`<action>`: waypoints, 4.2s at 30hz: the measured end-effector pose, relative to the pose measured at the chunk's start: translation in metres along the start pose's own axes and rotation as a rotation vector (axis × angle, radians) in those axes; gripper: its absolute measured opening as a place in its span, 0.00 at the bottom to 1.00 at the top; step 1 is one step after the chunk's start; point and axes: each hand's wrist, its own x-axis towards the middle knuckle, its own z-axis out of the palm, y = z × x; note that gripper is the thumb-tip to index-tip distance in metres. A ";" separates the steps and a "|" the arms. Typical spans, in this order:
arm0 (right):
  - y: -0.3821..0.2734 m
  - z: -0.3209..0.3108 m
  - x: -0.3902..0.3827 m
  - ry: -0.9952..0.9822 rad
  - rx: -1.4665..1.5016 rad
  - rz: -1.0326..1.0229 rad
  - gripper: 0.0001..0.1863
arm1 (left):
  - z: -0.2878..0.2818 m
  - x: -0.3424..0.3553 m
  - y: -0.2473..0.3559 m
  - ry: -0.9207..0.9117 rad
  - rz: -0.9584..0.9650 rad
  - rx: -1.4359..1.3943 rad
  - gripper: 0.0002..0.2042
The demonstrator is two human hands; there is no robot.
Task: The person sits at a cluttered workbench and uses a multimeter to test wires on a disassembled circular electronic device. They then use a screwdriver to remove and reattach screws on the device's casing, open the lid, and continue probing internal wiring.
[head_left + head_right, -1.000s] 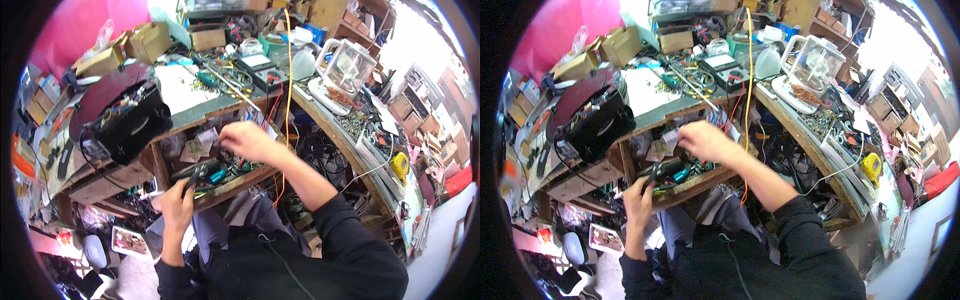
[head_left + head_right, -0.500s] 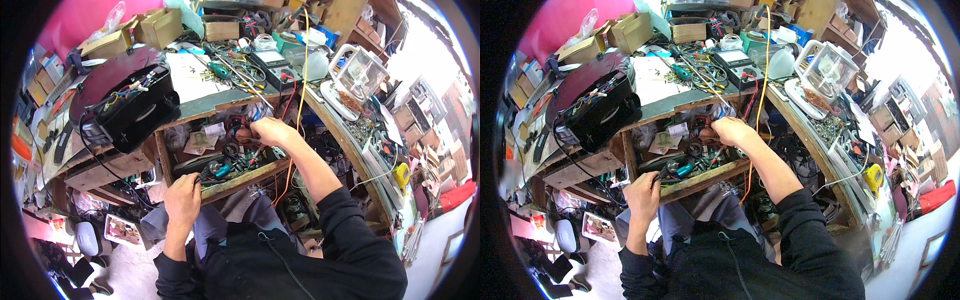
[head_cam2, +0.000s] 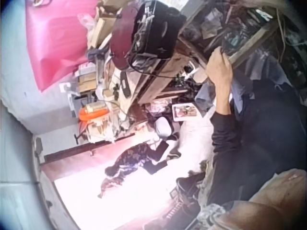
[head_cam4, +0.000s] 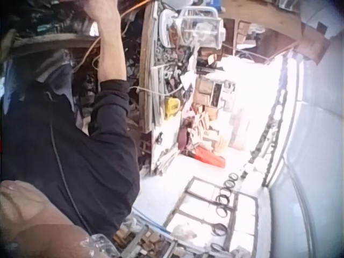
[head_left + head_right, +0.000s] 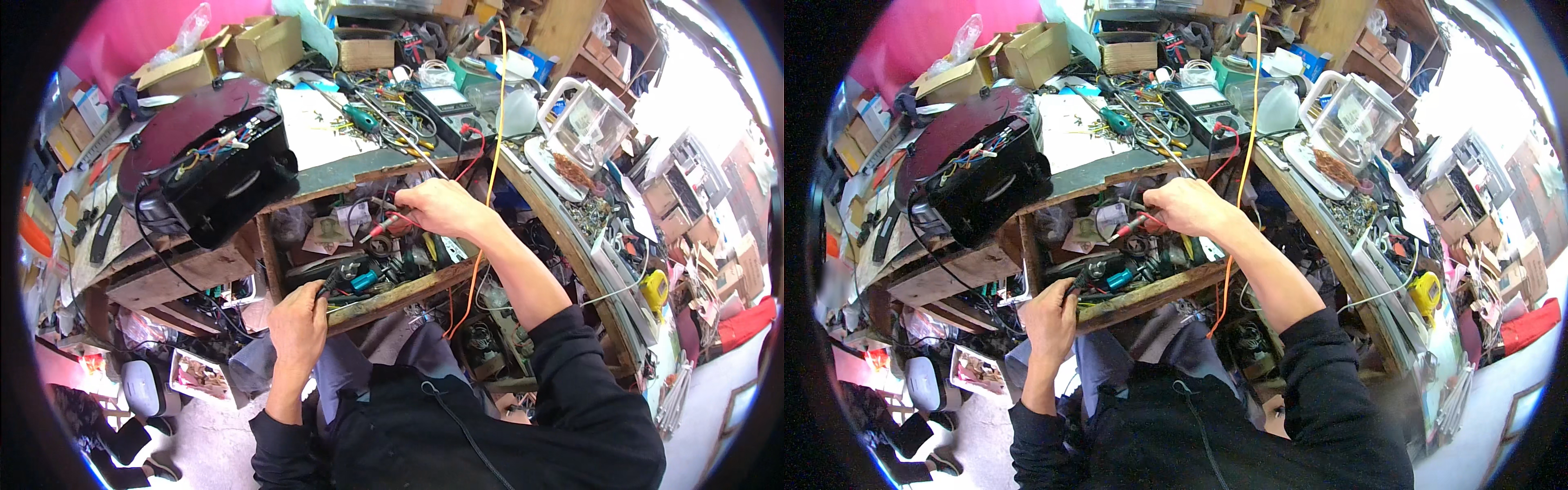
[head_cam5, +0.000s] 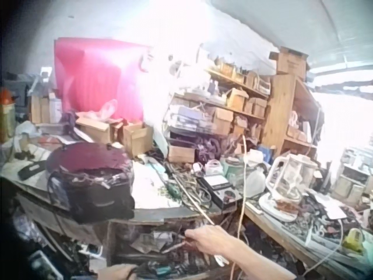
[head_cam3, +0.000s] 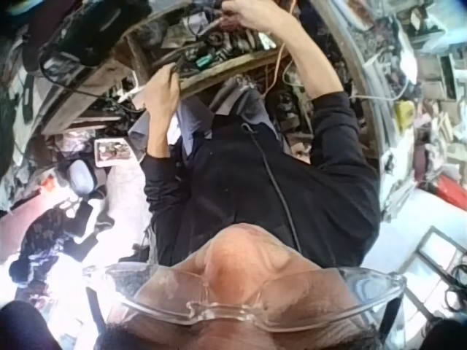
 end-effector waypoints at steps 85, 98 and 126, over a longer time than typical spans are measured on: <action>-0.077 -0.034 -0.031 0.730 0.215 -0.224 0.06 | -0.067 0.026 0.034 0.225 -0.052 -0.769 0.17; -0.121 -0.031 -0.052 0.630 0.999 -0.506 0.09 | -0.051 0.021 0.007 0.045 -0.252 -1.037 0.21; -0.094 -0.010 -0.032 0.355 0.972 -0.433 0.11 | -0.027 0.005 0.011 0.080 -0.072 -0.677 0.18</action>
